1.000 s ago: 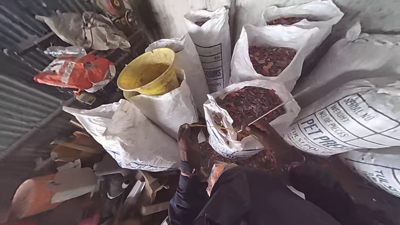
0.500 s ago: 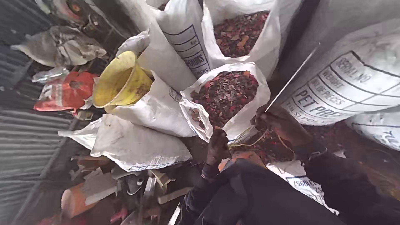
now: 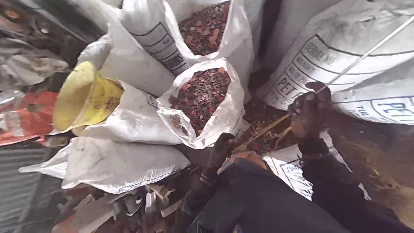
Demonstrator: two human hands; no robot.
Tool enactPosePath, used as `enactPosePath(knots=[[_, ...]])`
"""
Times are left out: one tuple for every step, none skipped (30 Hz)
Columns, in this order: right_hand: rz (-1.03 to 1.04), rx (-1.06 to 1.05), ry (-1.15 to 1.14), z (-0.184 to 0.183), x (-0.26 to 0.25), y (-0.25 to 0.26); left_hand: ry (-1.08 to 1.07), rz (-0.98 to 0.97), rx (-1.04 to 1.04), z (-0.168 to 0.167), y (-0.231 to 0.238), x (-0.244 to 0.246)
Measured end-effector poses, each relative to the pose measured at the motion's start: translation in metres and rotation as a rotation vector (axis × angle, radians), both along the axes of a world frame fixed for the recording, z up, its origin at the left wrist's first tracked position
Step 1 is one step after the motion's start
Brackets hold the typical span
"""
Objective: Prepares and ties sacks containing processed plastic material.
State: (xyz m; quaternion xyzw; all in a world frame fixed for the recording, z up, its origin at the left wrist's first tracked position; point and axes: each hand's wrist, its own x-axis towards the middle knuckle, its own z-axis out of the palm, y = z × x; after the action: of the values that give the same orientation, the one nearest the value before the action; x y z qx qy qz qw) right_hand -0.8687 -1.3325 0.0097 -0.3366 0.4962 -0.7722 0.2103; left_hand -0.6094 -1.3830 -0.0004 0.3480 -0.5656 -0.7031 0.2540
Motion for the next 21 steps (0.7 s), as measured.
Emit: enactPosePath(knots=[[-0.027,-0.03,0.038,0.003,0.0,0.0,-0.097,-0.054,-0.086,0.002,0.0,-0.007],[-0.056,-0.059,0.082,0.007,0.001,0.0,-0.181,-0.112,-0.165,0.003,-0.002,-0.014],[-0.081,-0.077,0.122,0.013,0.004,-0.002,-0.229,-0.18,-0.227,0.005,-0.005,-0.022],[-0.097,-0.079,0.159,0.02,0.008,-0.003,-0.251,-0.25,-0.278,0.006,-0.009,-0.03],[-0.092,-0.077,0.184,0.027,0.015,-0.003,-0.259,-0.307,-0.312,0.009,-0.011,-0.039],[-0.063,-0.064,0.207,0.033,0.024,-0.003,-0.261,-0.353,-0.317,0.013,-0.011,-0.048],[-0.036,-0.087,0.218,0.035,0.033,-0.006,-0.258,-0.383,-0.306,0.016,-0.01,-0.057],[-0.013,-0.126,0.217,0.032,0.042,-0.011,-0.253,-0.397,-0.304,0.018,-0.008,-0.066],[0.033,-0.154,0.196,0.03,0.053,-0.014,-0.256,-0.402,-0.312,0.018,-0.005,-0.072],[0.086,-0.173,0.149,0.027,0.064,-0.014,-0.248,-0.415,-0.314,0.015,-0.003,-0.073],[0.146,-0.179,0.078,0.026,0.07,-0.012,-0.24,-0.42,-0.339,0.009,-0.002,-0.073],[0.195,-0.169,-0.033,0.026,0.071,-0.008,-0.249,-0.419,-0.381,0.001,-0.003,-0.072],[0.234,-0.141,-0.152,0.027,0.066,-0.002,-0.265,-0.414,-0.423,-0.006,-0.004,-0.07],[0.243,-0.096,-0.24,0.027,0.058,0.005,-0.285,-0.426,-0.439,-0.014,-0.006,-0.066],[0.24,-0.052,-0.312,0.026,0.045,0.013,-0.284,-0.432,-0.473,-0.021,-0.009,-0.061],[0.236,-0.024,-0.392,0.024,0.028,0.019,-0.262,-0.431,-0.514,-0.028,-0.014,-0.056],[0.223,0.001,-0.467,0.019,0.009,0.027,-0.235,-0.425,-0.566,-0.036,-0.017,-0.051],[0.175,0.041,-0.519,0.014,-0.011,0.036,-0.241,-0.439,-0.592,-0.044,-0.019,-0.045],[0.093,0.1,-0.523,0.007,-0.033,0.047,-0.282,-0.475,-0.577,-0.047,-0.019,-0.041],[-0.011,0.146,-0.528,0.001,-0.055,0.06,-0.367,-0.53,-0.523,-0.049,-0.019,-0.038],[-0.099,0.177,-0.509,-0.004,-0.076,0.077,-0.437,-0.599,-0.427,-0.052,-0.019,-0.035]])
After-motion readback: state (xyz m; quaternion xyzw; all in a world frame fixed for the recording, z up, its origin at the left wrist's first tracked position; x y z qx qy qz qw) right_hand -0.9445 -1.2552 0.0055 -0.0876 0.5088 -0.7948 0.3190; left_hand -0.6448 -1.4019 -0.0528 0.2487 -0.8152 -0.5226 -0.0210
